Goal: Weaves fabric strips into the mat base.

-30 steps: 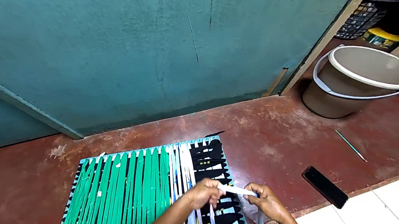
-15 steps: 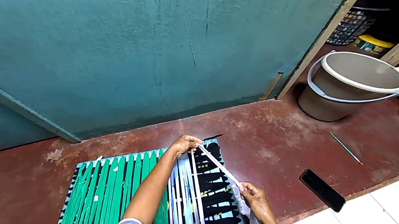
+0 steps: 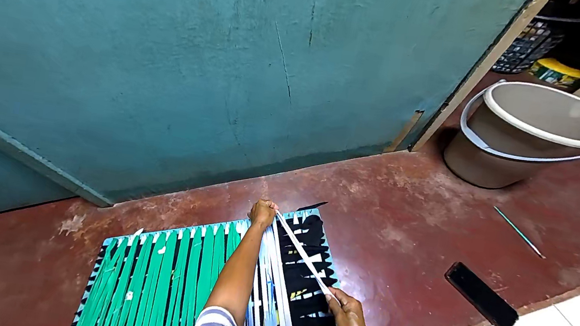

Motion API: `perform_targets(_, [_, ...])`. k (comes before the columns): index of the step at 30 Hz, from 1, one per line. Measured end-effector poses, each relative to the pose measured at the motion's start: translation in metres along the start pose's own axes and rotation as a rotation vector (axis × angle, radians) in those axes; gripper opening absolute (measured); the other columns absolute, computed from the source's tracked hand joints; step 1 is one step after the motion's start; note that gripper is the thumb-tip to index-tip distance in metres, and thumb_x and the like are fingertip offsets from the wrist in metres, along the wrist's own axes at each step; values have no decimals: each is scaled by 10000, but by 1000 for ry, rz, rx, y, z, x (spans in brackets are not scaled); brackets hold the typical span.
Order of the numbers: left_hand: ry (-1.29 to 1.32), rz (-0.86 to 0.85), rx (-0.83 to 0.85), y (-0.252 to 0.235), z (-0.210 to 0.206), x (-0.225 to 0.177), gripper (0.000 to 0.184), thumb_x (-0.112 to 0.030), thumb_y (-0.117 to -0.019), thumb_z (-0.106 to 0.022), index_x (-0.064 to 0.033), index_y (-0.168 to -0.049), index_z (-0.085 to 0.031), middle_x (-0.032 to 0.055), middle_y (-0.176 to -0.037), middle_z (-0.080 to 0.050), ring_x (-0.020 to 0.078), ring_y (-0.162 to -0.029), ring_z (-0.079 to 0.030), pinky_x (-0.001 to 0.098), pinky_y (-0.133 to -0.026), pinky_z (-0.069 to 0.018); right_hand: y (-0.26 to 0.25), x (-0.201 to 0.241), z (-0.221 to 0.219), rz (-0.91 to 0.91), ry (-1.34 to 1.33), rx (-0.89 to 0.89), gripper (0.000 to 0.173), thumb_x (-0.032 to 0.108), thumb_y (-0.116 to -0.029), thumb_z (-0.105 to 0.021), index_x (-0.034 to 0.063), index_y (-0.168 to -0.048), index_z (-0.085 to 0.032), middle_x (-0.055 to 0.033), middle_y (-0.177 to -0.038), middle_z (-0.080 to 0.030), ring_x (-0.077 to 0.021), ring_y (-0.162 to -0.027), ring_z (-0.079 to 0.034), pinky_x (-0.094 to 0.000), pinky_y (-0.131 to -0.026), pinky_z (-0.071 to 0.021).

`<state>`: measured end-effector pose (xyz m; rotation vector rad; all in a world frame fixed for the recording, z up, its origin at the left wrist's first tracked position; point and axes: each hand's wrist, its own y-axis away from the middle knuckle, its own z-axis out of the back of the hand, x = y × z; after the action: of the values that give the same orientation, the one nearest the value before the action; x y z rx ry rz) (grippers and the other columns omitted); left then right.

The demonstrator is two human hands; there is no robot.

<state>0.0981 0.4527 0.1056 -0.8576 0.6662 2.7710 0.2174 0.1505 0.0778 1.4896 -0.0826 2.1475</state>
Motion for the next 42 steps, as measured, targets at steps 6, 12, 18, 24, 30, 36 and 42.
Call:
perform_targets(6, [-73,33,3,-7,-7,4,213,-151,-976,-622,-94,-1138,-749,158,-1250,-686,341,-1247,-587,606,-1036,-400,0,-10,-8,-23,5,-20,227,51,-1007,-556,-41,-1085,-748,-143,-791,-704,-211,-713,-651,-422,-746,-533])
perform_targets(12, [-9,52,-12,-12,-12,4,206,-156,-977,-633,-86,-1131,-749,157,-1234,-693,333,-1229,-601,604,-1023,-416,-4,-9,-9,-4,-17,-86,217,44,-999,-563,-45,-1069,-749,-128,-767,-697,-180,-677,-635,-388,-716,-530])
perform_targets(18, [-55,37,18,-15,-14,8,212,-122,-984,-610,-46,-1137,-735,191,-1257,-674,359,-1252,-584,599,-1036,-418,-4,-15,-8,-26,57,-45,224,58,-1005,-567,-38,-1078,-756,-179,-848,-733,-279,-782,-697,-491,-797,-544])
perform_targets(24, [-187,37,83,-15,-15,6,246,-148,-1003,-586,1,-1156,-708,233,-1314,-632,376,-1296,-557,582,-1055,-425,10,-16,-6,-78,262,55,274,107,-1039,-536,-25,-1161,-743,-247,-1001,-749,-433,-985,-718,-620,-908,-517])
perform_targets(30, [-226,101,-4,-7,-17,-3,324,-145,-1000,-564,-105,-1307,-660,171,-1410,-596,372,-1373,-493,644,-1067,-372,35,-18,4,-8,327,145,286,104,-1027,-547,-38,-1189,-735,-255,-1051,-748,-440,-1014,-719,-618,-936,-518])
perform_targets(36, [-172,-507,-228,58,-62,10,356,-18,-956,-494,-48,-1230,-720,173,-1349,-648,395,-1315,-547,622,-1023,-416,74,-21,38,-37,416,366,318,190,-1048,-521,-60,-1114,-708,-270,-918,-722,-466,-914,-708,-638,-846,-521])
perform_targets(42, [-207,-1014,173,225,-146,53,382,-15,-793,-698,-118,-1153,-774,116,-1097,-750,395,-1197,-637,708,-1007,-406,105,-30,72,-281,465,493,346,233,-1053,-544,-58,-1170,-690,-308,-1065,-705,-490,-1065,-668,-656,-948,-480])
